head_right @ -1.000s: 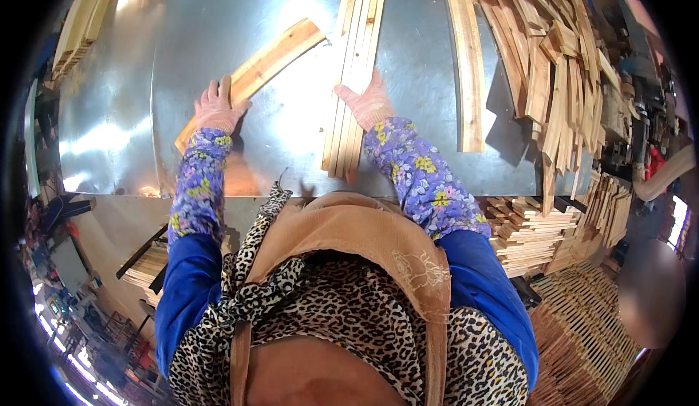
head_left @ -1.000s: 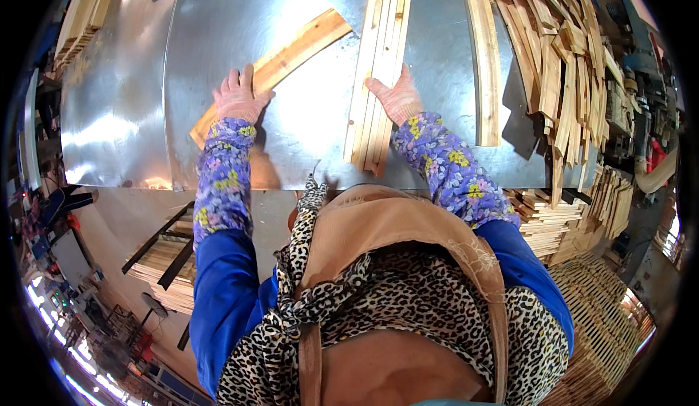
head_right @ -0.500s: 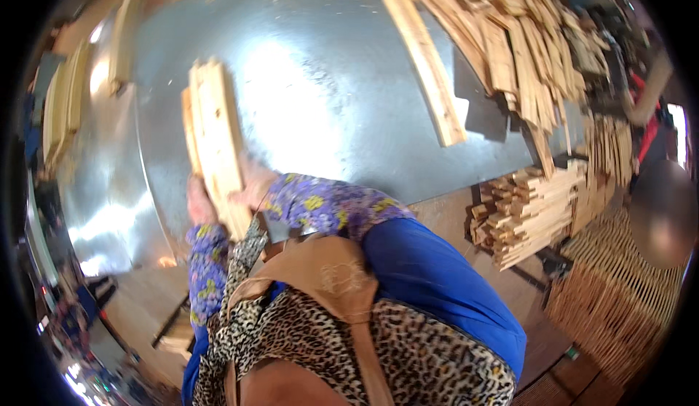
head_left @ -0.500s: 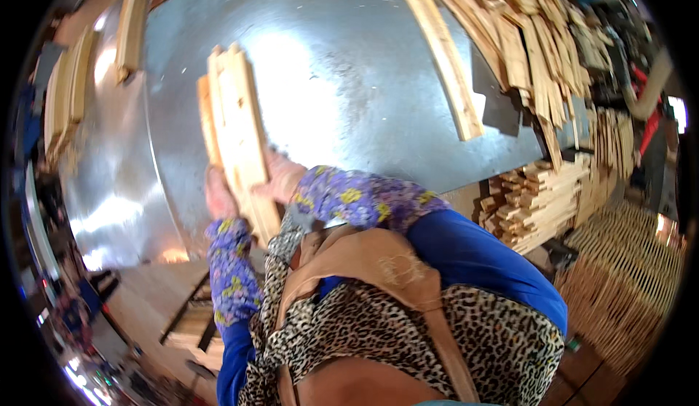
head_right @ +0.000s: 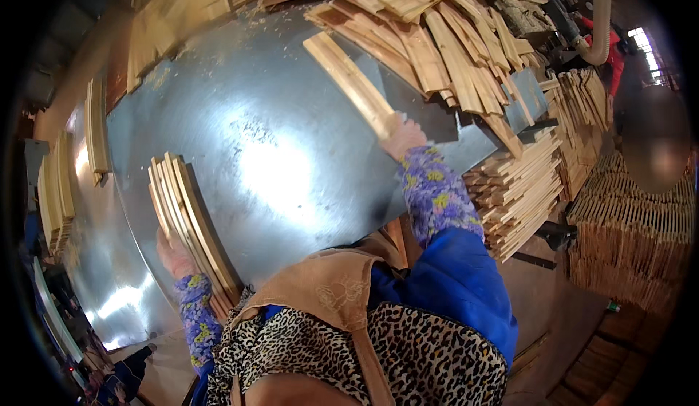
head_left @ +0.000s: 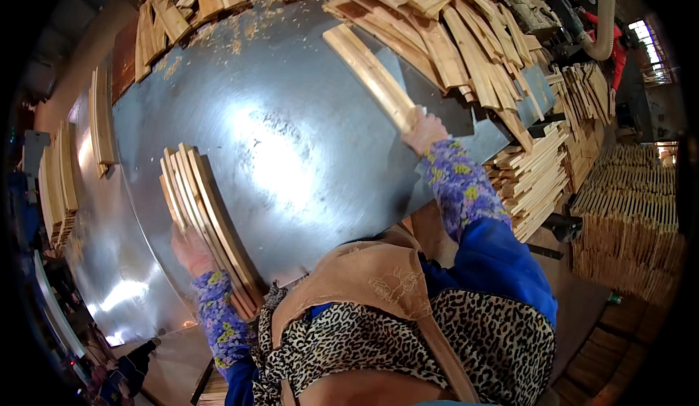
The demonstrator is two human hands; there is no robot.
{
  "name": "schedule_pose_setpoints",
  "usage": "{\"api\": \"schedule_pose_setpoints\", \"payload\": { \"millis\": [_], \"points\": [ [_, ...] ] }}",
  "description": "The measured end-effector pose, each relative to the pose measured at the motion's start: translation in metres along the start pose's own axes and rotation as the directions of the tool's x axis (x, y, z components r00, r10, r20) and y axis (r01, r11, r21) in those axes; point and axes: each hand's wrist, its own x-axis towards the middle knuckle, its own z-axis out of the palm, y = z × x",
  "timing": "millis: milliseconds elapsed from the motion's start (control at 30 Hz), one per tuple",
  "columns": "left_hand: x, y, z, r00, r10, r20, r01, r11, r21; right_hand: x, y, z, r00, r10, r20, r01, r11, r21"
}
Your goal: The person sorts and stacks thin wooden planks on a large metal table. They pick up individual planks from a disorganized pile, inspect them, and place them into a neat stack.
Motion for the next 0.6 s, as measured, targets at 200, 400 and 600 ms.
{"api": "schedule_pose_setpoints", "payload": {
  "millis": [200, 400, 600],
  "points": [
    [-0.095, 0.265, 0.135, 0.408, -0.292, 0.865, 0.757, 0.638, -0.142, -0.029, -0.057, 0.019, 0.682, -0.484, 0.549, -0.009, 0.745, 0.667],
    [-0.13, 0.252, 0.252, 0.423, -0.11, 0.899, 0.852, 0.388, -0.353, 0.182, 0.014, -0.035, 0.923, -0.25, 0.293, -0.378, -0.446, 0.811],
    [-0.132, 0.247, 0.261, 0.554, -0.214, 0.804, 0.764, 0.515, -0.389, 0.343, 0.026, -0.097, 0.955, -0.014, 0.296, -0.269, -0.46, 0.846]
  ]
}}
